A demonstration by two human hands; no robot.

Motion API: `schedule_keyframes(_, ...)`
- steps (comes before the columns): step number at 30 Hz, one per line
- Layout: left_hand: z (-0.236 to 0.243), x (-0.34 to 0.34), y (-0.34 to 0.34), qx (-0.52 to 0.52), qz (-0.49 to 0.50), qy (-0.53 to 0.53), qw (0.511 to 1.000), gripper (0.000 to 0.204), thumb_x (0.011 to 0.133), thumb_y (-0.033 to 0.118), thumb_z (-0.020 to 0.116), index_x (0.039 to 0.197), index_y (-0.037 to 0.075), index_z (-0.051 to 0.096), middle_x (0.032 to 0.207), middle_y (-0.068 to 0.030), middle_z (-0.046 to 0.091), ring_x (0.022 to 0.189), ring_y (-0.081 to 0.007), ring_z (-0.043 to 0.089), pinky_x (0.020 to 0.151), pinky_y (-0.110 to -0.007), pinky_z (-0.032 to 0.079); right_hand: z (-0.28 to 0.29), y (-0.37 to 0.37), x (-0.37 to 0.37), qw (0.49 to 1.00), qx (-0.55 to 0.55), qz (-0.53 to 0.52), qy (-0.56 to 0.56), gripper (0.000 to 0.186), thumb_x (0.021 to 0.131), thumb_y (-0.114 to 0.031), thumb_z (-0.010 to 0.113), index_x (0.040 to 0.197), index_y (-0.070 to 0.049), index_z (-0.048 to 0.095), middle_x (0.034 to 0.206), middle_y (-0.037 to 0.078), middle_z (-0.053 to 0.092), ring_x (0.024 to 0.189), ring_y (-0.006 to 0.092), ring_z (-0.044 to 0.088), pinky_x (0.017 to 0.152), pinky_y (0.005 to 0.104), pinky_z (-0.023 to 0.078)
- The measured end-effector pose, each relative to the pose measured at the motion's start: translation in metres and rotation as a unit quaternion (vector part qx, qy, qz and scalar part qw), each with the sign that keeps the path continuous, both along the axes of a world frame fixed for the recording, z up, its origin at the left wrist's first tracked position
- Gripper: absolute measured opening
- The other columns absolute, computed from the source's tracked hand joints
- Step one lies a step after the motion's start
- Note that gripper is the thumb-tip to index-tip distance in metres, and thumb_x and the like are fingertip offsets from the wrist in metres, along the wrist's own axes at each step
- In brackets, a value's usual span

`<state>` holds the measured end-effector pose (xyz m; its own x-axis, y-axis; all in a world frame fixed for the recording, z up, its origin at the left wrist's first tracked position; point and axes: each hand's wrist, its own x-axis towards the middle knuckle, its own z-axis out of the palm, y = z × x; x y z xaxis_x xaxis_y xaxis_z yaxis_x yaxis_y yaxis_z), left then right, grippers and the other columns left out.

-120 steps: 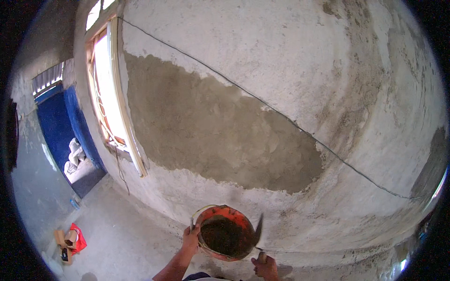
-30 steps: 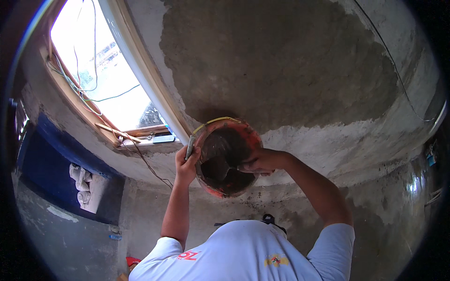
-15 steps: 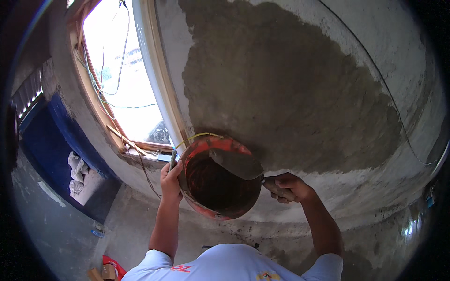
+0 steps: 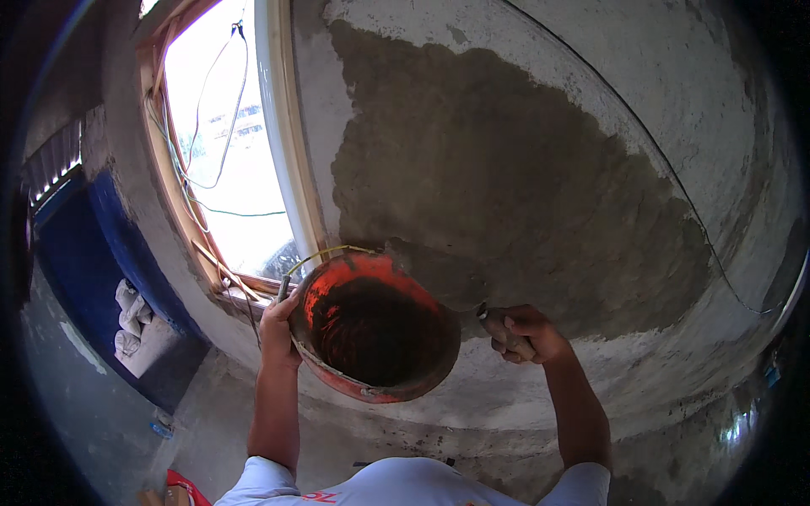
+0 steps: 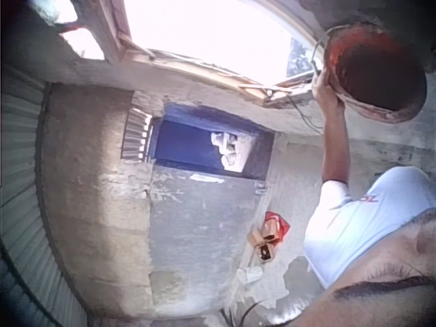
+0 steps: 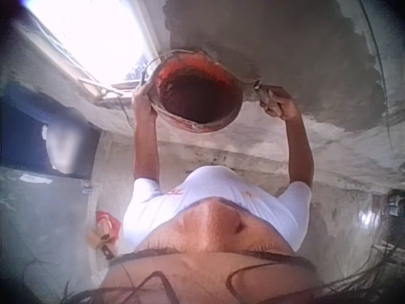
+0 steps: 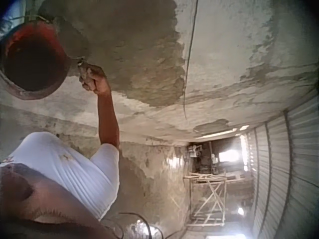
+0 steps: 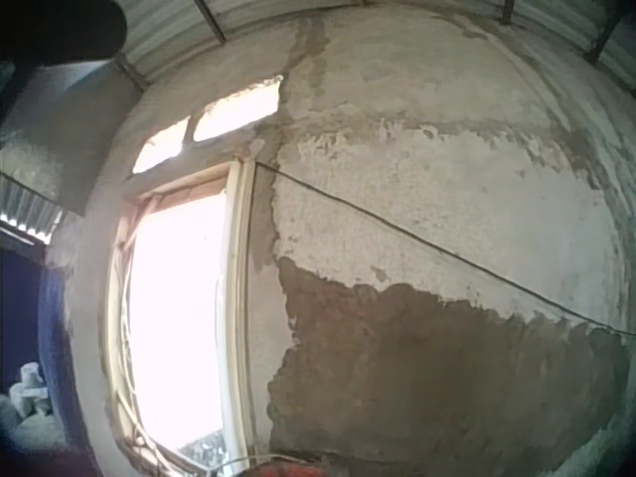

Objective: The person plasters a wall by repeatedly scooping cement mixture from a bucket with a trowel and smoothing it onto the wall surface.

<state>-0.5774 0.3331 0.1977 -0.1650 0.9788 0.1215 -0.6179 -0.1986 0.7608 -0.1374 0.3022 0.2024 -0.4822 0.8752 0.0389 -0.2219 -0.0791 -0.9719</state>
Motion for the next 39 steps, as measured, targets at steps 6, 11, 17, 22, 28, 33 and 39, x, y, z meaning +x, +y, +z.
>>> schedule_keyframes(6,0.000,-0.001,-0.001,-0.002,-0.002,0.009,1.000,0.032,0.098,0.009,0.055,0.123,-0.008,0.065,0.109,-0.0158,0.073,0.090,-0.0227,0.074,0.080,-0.034,0.061,-0.008,0.003,-0.001,1.000,-0.001,0.010,0.010,0.051,0.089,-0.043,0.075,0.102,0.004,0.063,0.072,0.015,0.061,0.048,0.0177,0.051,0.041,0.0297,0.036)
schedule_keyframes(11,-0.002,-0.005,0.000,0.006,-0.020,-0.018,1.000,0.033,0.099,0.010,0.054,0.125,-0.008,0.063,0.111,-0.0160,0.073,0.093,-0.0229,0.073,0.083,-0.035,0.060,0.003,0.003,-0.009,1.000,-0.003,0.016,-0.018,0.051,0.087,-0.042,0.076,0.102,0.005,0.062,0.072,0.015,0.061,0.052,0.0179,0.054,0.038,0.0294,0.037)
schedule_keyframes(17,-0.009,-0.013,0.000,-0.007,-0.020,-0.032,0.999,0.035,0.100,0.011,0.053,0.127,-0.008,0.063,0.112,-0.0160,0.073,0.096,-0.0234,0.073,0.085,-0.035,0.060,0.007,-0.003,-0.018,1.000,-0.008,0.016,-0.008,0.048,0.087,-0.041,0.075,0.098,0.003,0.062,0.073,0.010,0.058,0.054,0.0177,0.054,0.041,0.0282,0.035)
schedule_keyframes(22,-0.001,-0.009,-0.014,-0.013,-0.023,-0.058,0.998,0.029,0.099,0.011,0.056,0.119,-0.008,0.065,0.107,-0.0149,0.072,0.091,-0.0223,0.073,0.083,-0.034,0.059,0.009,-0.001,-0.013,0.998,0.016,0.017,0.066,0.047,0.089,-0.044,0.071,0.102,0.001,0.062,0.076,0.010,0.059,0.054,0.0188,0.054,0.041,0.0284,0.034)
schedule_keyframes(28,-0.010,-0.015,-0.015,0.000,-0.032,-0.058,0.998,0.035,0.101,0.011,0.050,0.126,-0.010,0.063,0.112,-0.0166,0.072,0.099,-0.0241,0.072,0.089,-0.037,0.059,0.096,0.001,-0.043,0.986,0.076,-0.061,0.133,0.038,0.099,-0.041,0.057,0.112,-0.006,0.062,0.080,0.010,0.062,0.052,0.0191,0.053,0.042,0.0317,0.037)
schedule_keyframes(33,-0.015,-0.021,-0.011,-0.007,-0.048,-0.097,0.994,0.031,0.101,0.008,0.049,0.123,-0.011,0.061,0.108,-0.0173,0.071,0.095,-0.0253,0.073,0.087,-0.038,0.061,0.184,0.024,-0.071,0.966,0.167,-0.174,0.094,0.036,0.103,-0.039,0.051,0.116,-0.007,0.061,0.083,0.009,0.064,0.055,0.0172,0.054,0.046,0.0322,0.041)
schedule_keyframes(39,-0.032,-0.037,-0.009,0.003,-0.076,-0.081,0.994,0.036,0.103,0.012,0.043,0.125,-0.009,0.063,0.113,-0.0170,0.072,0.097,-0.0246,0.072,0.087,-0.037,0.060,0.250,0.038,-0.107,0.913,0.292,-0.285,-0.025,0.035,0.105,-0.038,0.051,0.111,-0.005,0.062,0.086,0.008,0.065,0.059,0.0153,0.056,0.051,0.0321,0.045)
